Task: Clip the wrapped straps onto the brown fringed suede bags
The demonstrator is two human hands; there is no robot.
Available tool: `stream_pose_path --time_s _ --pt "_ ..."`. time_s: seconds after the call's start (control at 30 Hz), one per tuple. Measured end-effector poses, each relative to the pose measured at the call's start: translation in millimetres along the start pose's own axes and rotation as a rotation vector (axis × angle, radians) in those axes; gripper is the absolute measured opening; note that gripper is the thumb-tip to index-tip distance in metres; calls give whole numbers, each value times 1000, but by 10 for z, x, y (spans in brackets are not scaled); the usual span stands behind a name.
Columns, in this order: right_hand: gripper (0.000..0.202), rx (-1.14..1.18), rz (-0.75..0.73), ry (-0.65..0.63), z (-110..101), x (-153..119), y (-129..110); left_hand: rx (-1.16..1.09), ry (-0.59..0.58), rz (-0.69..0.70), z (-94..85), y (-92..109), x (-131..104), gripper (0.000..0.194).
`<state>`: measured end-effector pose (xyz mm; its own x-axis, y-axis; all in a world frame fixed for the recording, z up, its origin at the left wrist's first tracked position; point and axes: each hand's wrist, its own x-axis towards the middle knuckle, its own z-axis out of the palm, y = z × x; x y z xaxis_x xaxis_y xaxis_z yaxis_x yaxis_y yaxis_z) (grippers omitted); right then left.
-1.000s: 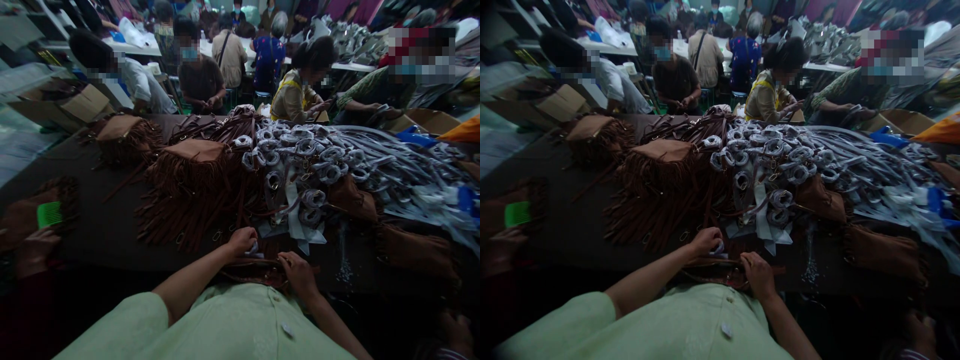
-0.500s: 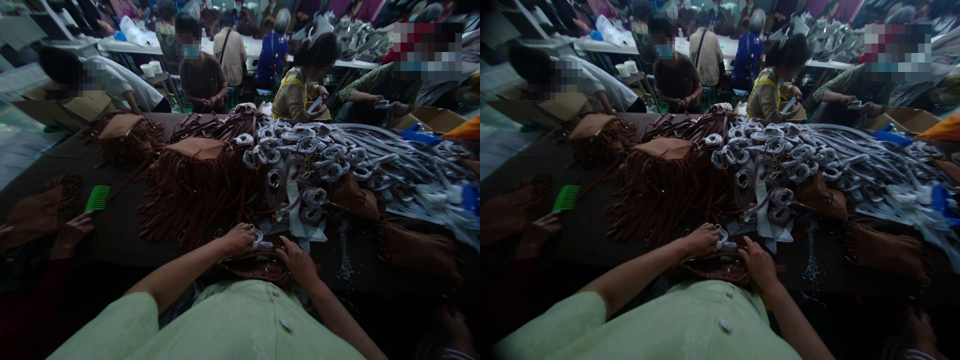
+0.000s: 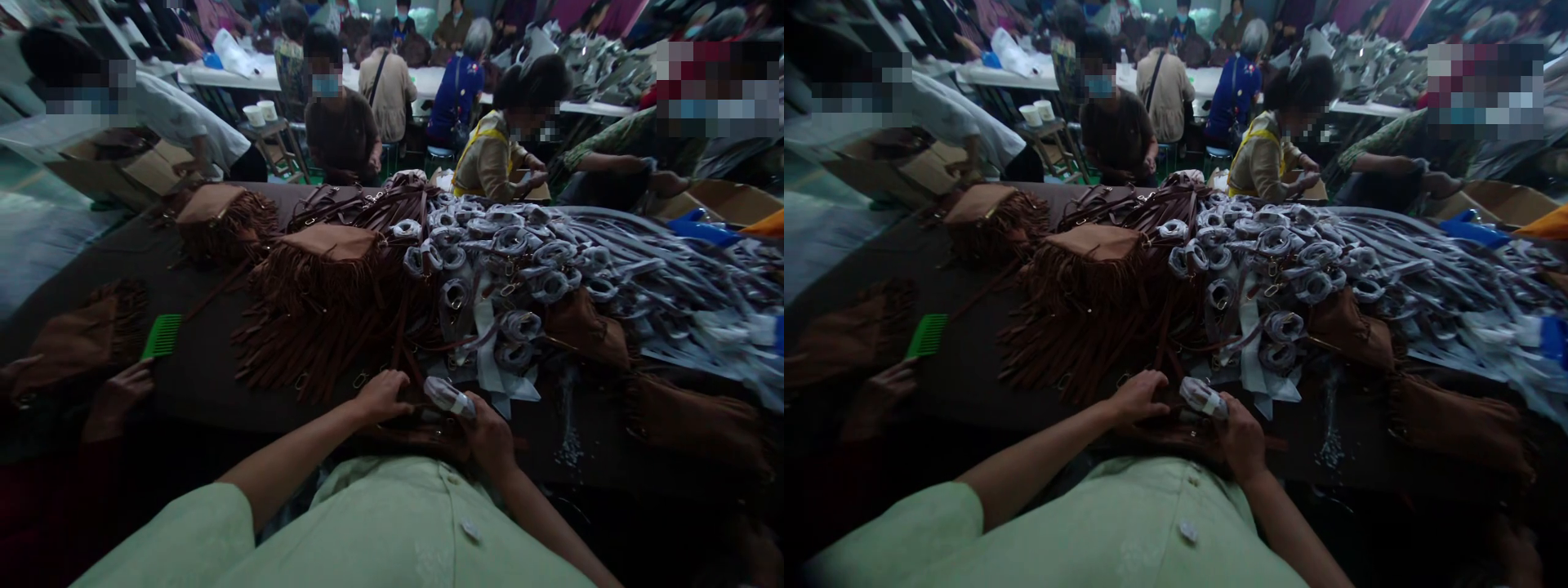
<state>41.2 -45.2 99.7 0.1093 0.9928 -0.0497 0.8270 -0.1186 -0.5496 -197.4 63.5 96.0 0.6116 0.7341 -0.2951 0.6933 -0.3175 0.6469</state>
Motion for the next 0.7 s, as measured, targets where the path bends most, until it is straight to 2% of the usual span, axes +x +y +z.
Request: stream_pose_path --time_s 0.1,0.17,0.2,0.27,0.37,0.43,0.5,0.6,0.7 --pt "36 297 28 100 63 -24 70 95 -199 -62 175 -89 -47 27" --pt "36 477 3 121 74 -28 54 99 -214 -112 237 -86 -18 19" --pt "37 535 -23 91 70 -24 28 84 -201 -121 246 -79 6 19" --pt "40 540 -105 -54 49 -3 -50 35 -196 -103 227 -68 52 20" --pt "42 318 -260 -342 2 46 -203 -28 -228 -71 155 -63 75 21" --pt "36 116 -258 -448 -27 63 -307 -43 -223 -73 125 -50 59 22" --pt "30 -67 -195 -527 -46 54 -402 -34 -164 -79 130 -13 33 23" --pt "24 -305 -101 -607 -33 13 -506 -29 -73 -48 181 80 -3 24" --pt "19 -463 13 -546 30 -27 -558 -34 -66 -23 174 135 -38 24"
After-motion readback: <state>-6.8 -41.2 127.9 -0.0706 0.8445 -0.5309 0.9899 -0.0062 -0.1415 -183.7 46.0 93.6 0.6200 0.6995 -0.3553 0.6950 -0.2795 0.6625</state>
